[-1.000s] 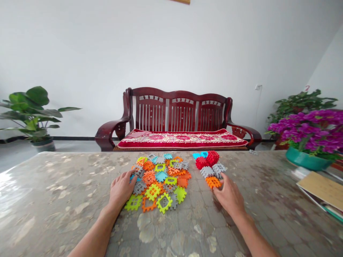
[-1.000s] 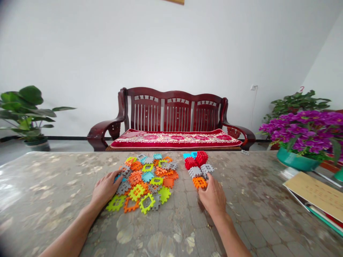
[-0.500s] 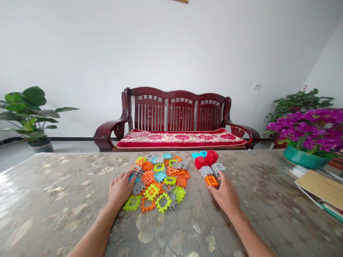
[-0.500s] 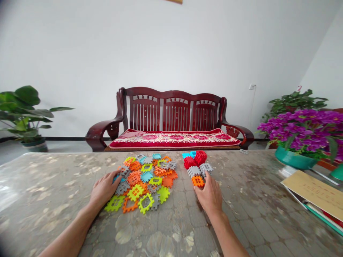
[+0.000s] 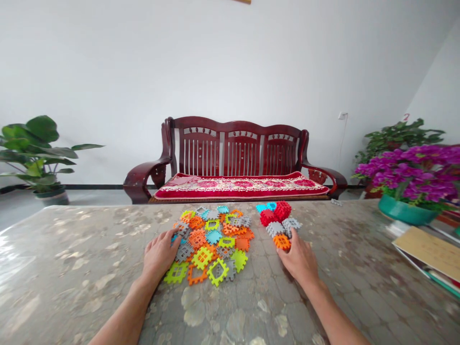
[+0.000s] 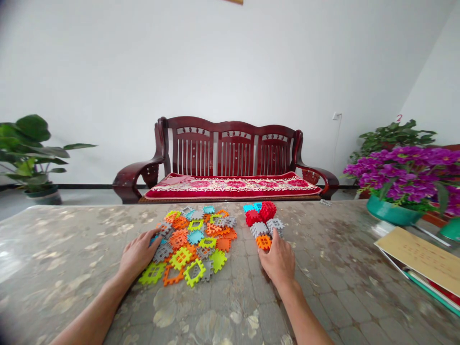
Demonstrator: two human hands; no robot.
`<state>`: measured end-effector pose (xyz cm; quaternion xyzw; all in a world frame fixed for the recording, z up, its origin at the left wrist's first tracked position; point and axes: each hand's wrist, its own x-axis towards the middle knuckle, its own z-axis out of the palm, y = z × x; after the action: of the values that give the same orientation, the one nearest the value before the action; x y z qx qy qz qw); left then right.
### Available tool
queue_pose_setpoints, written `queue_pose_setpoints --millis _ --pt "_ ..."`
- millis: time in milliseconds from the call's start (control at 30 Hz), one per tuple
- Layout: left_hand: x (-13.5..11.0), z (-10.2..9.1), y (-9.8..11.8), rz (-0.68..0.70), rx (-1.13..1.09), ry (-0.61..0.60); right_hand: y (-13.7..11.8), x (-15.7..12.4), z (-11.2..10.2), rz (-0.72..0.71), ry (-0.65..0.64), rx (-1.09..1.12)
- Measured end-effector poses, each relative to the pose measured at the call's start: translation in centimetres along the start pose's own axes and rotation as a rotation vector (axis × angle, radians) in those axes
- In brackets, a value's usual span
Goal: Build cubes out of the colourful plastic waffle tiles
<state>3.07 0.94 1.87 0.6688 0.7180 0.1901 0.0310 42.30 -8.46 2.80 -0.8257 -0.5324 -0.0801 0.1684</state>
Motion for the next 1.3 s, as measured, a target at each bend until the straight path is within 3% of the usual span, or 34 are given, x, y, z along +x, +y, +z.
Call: queue_pose_setpoints --millis 600,733,900,1067,1300 --pt "0.0 -0.1 0.0 -0.003 0.014 -0.016 -0.7 -0.3 -0.5 0.024 -0.032 -0.054" --pt "0.0 0.0 0.0 -0.007 0.009 -0.010 0.6 -0.1 -0.3 0.023 -0.008 0.057" --pt "0.0 0.1 -0.1 0.001 0.004 0.000 3.4 1.8 1.2 0.111 0.127 0.254" --pt "0.1 0.2 -0.2 -0.002 0.000 -0.001 4.7 3.8 2.8 0.186 0.035 0.321" --pt "0.2 0.3 -0.3 0.000 0.007 0.003 3.6 4.9 1.7 0.208 -0.044 0.184"
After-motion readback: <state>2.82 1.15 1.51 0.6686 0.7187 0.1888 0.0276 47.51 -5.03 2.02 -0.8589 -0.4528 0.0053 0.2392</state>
